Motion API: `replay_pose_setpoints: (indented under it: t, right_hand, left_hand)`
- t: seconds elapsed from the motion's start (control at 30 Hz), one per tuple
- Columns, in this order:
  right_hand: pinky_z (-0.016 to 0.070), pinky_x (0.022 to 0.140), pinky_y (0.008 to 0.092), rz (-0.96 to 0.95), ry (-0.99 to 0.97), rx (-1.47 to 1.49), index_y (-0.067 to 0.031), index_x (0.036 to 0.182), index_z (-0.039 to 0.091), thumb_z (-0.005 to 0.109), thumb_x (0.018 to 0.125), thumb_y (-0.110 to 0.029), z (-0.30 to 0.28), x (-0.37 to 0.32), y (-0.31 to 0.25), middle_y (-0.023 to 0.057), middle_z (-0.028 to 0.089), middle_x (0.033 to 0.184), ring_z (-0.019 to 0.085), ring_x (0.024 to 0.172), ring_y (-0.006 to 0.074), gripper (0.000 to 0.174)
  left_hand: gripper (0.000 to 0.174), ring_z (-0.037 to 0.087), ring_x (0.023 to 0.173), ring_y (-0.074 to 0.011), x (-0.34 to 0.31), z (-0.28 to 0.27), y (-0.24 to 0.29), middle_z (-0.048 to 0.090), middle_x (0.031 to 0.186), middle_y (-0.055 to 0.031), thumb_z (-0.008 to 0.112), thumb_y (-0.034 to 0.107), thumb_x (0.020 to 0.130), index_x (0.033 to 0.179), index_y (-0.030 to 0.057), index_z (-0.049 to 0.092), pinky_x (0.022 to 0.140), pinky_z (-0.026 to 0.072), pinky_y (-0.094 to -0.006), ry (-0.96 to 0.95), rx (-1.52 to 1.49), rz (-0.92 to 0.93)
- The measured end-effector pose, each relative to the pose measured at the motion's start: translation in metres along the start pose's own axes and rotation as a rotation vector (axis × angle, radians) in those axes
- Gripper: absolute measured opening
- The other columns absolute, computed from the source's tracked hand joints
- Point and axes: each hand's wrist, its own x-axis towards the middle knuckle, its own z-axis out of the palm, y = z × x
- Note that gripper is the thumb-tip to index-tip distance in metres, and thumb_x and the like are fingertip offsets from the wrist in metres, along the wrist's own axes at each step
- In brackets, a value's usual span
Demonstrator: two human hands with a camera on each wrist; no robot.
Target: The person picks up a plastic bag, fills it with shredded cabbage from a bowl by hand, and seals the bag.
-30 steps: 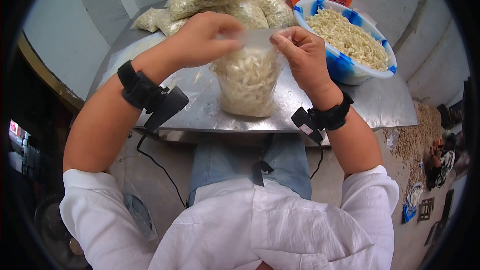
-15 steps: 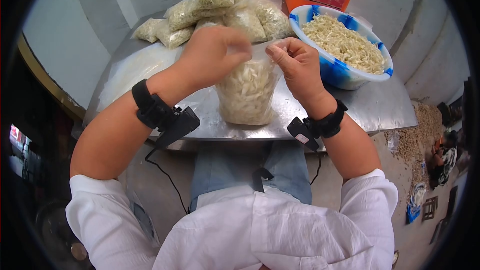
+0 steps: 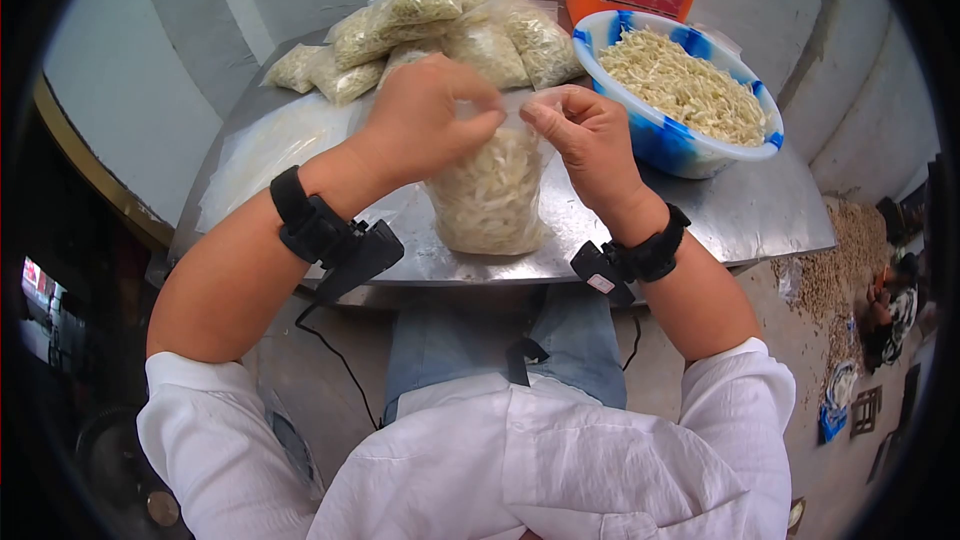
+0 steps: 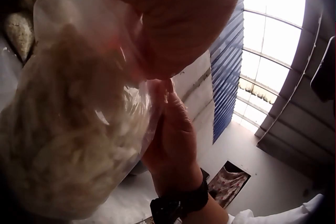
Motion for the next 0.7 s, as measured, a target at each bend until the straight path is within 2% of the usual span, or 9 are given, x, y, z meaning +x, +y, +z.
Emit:
replay_pose_setpoints:
  t: [0.1, 0.27, 0.4, 0.47, 0.5, 0.57, 0.7]
  right_hand:
    - [0.0421, 0.063, 0.0188, 0.014, -0.044, 0.124, 0.0019, 0.089, 0.065, 0.064, 0.08, -0.009, 0.001, 0.001, 0.003, 0.0012, 0.064, 0.08, 0.053, 0.071, 0.0038, 0.014]
    - [0.0432, 0.064, 0.0195, 0.009, -0.059, 0.105, 0.0021, 0.092, 0.065, 0.064, 0.08, -0.008, 0.001, 0.002, 0.001, 0.0023, 0.065, 0.083, 0.054, 0.073, 0.0045, 0.016]
    - [0.0429, 0.064, 0.0191, -0.009, -0.027, 0.058, 0.002, 0.092, 0.065, 0.064, 0.08, -0.009, 0.001, 0.001, 0.003, 0.0025, 0.065, 0.083, 0.054, 0.073, 0.004, 0.016]
    - [0.0428, 0.064, 0.019, -0.008, -0.021, 0.056, 0.002, 0.092, 0.065, 0.064, 0.08, -0.009, 0.002, 0.001, 0.003, 0.0022, 0.065, 0.082, 0.054, 0.073, 0.0039, 0.016]
    - [0.0426, 0.063, 0.0189, -0.007, -0.016, 0.054, 0.002, 0.092, 0.065, 0.065, 0.08, -0.009, 0.003, 0.0, 0.002, 0.0019, 0.065, 0.082, 0.054, 0.073, 0.0037, 0.016]
    - [0.0424, 0.063, 0.0188, 0.009, -0.024, 0.066, 0.0021, 0.092, 0.065, 0.065, 0.08, -0.009, 0.003, 0.0, 0.0, 0.0015, 0.065, 0.081, 0.054, 0.072, 0.0038, 0.016]
    - [0.0418, 0.063, 0.0186, 0.042, -0.079, 0.076, 0.0024, 0.092, 0.065, 0.064, 0.08, -0.007, -0.001, 0.0, 0.003, 0.0003, 0.064, 0.081, 0.053, 0.072, 0.0038, 0.016]
  left_hand:
    - [0.011, 0.056, 0.079, -0.0173, 0.003, -0.001, -0.002, 0.065, 0.079, -0.006, 0.067, 0.011, 0.074, 0.08, 0.0026, 0.067, 0.071, 0.0443, -0.0295, -0.027, -0.063, -0.048]
    - [0.012, 0.055, 0.082, -0.0162, 0.008, -0.006, -0.005, 0.064, 0.079, -0.0067, 0.066, 0.012, 0.077, 0.085, 0.0018, 0.067, 0.074, 0.0438, -0.0292, -0.129, -0.183, -0.125]
    - [0.013, 0.055, 0.082, -0.0163, 0.011, -0.011, 0.0, 0.064, 0.082, -0.0065, 0.068, 0.012, 0.075, 0.084, 0.0018, 0.066, 0.076, 0.043, -0.0295, -0.188, -0.237, -0.203]
    - [0.013, 0.055, 0.083, -0.0177, 0.009, -0.011, 0.002, 0.063, 0.085, -0.0055, 0.07, 0.01, 0.072, 0.083, 0.0025, 0.066, 0.078, 0.0424, -0.0299, -0.129, -0.205, -0.058]
    - [0.013, 0.055, 0.083, -0.0177, 0.009, -0.01, 0.003, 0.063, 0.085, -0.0055, 0.07, 0.01, 0.072, 0.083, 0.0025, 0.066, 0.078, 0.0424, -0.0299, -0.13, -0.204, -0.059]
    - [0.013, 0.054, 0.085, -0.0187, 0.007, -0.008, 0.002, 0.062, 0.086, -0.004, 0.071, 0.009, 0.07, 0.081, 0.0038, 0.066, 0.079, 0.0422, -0.0306, -0.074, -0.05, 0.043]
    - [0.012, 0.053, 0.088, -0.019, 0.004, -0.007, 0.003, 0.062, 0.084, -0.0029, 0.071, 0.007, 0.07, 0.08, 0.0044, 0.066, 0.079, 0.0424, -0.0306, -0.08, -0.023, 0.026]
